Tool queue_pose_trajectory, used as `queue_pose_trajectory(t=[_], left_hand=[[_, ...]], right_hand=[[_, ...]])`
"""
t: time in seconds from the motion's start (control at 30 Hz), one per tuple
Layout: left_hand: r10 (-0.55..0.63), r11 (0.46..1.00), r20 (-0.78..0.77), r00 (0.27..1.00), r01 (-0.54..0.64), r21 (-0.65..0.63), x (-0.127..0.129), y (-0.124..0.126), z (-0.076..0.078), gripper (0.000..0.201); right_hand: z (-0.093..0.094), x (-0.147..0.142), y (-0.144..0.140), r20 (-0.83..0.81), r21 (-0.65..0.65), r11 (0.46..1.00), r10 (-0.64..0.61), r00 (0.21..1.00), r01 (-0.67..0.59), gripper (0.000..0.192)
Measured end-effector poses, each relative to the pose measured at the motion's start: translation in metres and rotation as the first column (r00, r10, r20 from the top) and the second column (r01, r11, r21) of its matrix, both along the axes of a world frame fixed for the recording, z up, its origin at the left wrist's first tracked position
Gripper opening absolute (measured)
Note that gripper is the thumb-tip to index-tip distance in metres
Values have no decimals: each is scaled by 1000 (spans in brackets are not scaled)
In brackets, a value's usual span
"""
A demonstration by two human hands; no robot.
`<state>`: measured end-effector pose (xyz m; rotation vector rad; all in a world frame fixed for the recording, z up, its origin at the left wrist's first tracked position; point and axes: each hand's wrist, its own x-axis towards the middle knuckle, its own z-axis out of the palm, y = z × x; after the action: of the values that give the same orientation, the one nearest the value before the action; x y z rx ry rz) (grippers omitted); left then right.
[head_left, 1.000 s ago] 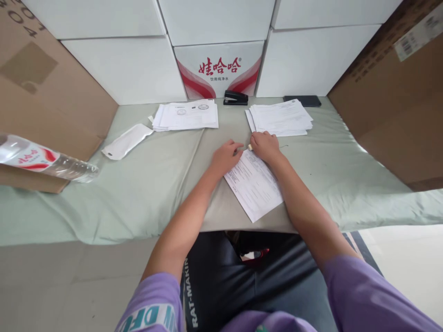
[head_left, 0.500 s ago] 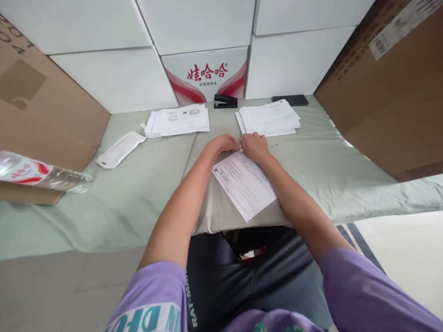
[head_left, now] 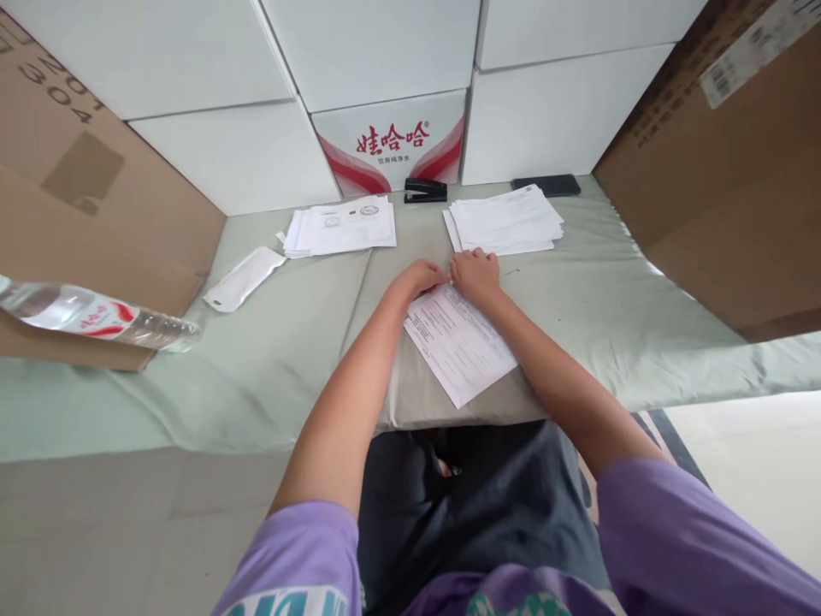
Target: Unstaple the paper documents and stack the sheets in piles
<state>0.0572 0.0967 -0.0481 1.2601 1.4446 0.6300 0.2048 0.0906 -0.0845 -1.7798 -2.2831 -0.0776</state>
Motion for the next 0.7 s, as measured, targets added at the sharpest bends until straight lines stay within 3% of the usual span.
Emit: queue_pose_trajectory(t=[0.17,0.3,0.4,0.57,0.7], left_hand=[[-99,995,10,995,99,6,-8,-7,-7,22],[-138,990,-28,990,139,33,-13,-5,-9,39],[-160,986,-26,987,161,46,-15,-6,-10,41],[-98,991,-76,992,104,80,-16,-10,-17,38],[-120,987,9,993,118,110,-17,-16,-19,40]], right_hand=[[-3,1,-2,-90,55,998,-12,996,17,48],[-1,3,-1,-167,63,997,-33,985,45,54],[1,5,-1,-197,72,996,-47,979,62,56],[2,9,2,-229,90,988,-101,968,124,56],[-1,13,8,-244,91,986,-111,963,137,51]])
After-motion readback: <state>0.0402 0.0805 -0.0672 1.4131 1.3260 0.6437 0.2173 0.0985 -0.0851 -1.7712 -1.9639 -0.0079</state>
